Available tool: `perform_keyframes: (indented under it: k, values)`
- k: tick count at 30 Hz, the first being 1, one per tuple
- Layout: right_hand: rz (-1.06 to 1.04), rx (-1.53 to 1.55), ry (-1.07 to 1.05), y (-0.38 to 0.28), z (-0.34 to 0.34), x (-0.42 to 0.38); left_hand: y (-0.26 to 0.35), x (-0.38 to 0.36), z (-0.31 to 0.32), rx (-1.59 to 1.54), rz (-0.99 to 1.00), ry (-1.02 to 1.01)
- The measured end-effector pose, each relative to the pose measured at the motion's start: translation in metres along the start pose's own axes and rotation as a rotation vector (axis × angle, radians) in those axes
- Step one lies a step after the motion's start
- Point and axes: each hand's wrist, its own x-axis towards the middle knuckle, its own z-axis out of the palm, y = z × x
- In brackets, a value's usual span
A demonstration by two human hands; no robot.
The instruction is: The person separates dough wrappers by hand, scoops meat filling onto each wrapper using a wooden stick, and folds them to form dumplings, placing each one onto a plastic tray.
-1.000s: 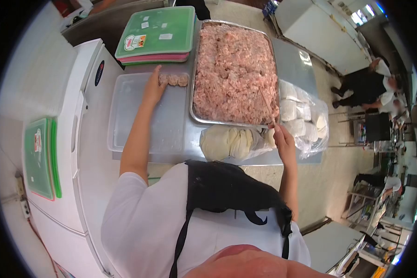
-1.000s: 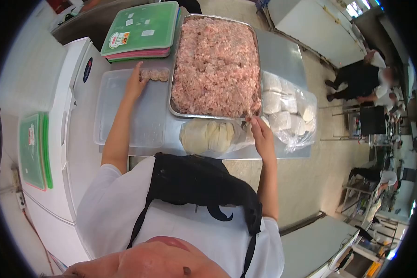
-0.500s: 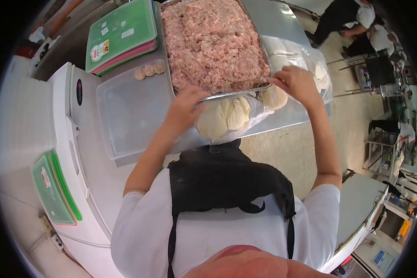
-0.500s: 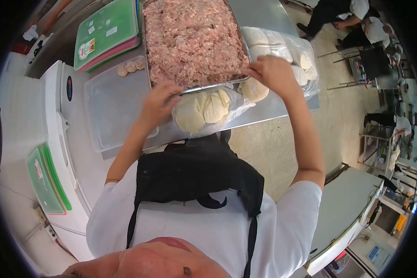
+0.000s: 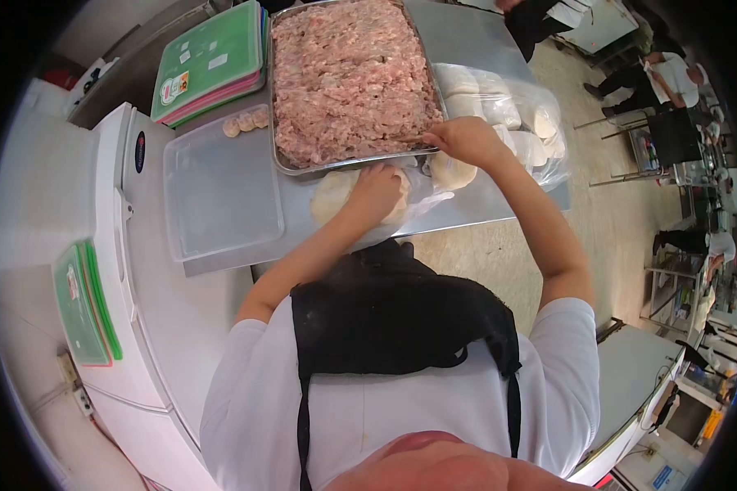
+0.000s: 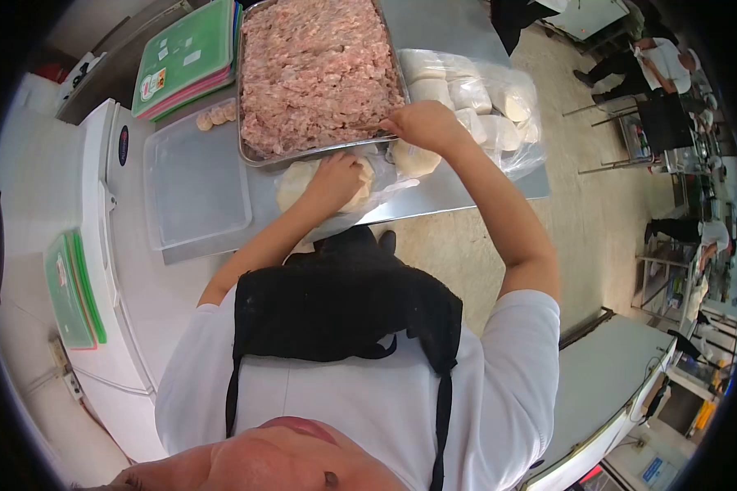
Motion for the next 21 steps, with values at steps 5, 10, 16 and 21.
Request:
perform_keyframes:
  k: [5,10,16,21]
  values:
    - [-0.045,0.023,-0.043,0.001,0.004,-0.003,0.010,0.005,-0.006,-0.047,-0.053,-0.012]
    - [-0.081,0.240,0.028,0.024,0.021,-0.003,0.029,0.001,-0.015,-0.474,-0.278,0.279]
    - [-0.226,0.061,0.165,0.035,0.007,0.013,0.027,-0.020,-0.019,-1.643,-0.610,0.563]
    - [-0.191,0.187,-0.016,0.025,0.020,0.015,0.038,-0.029,-0.042,-1.732,-0.824,0.764]
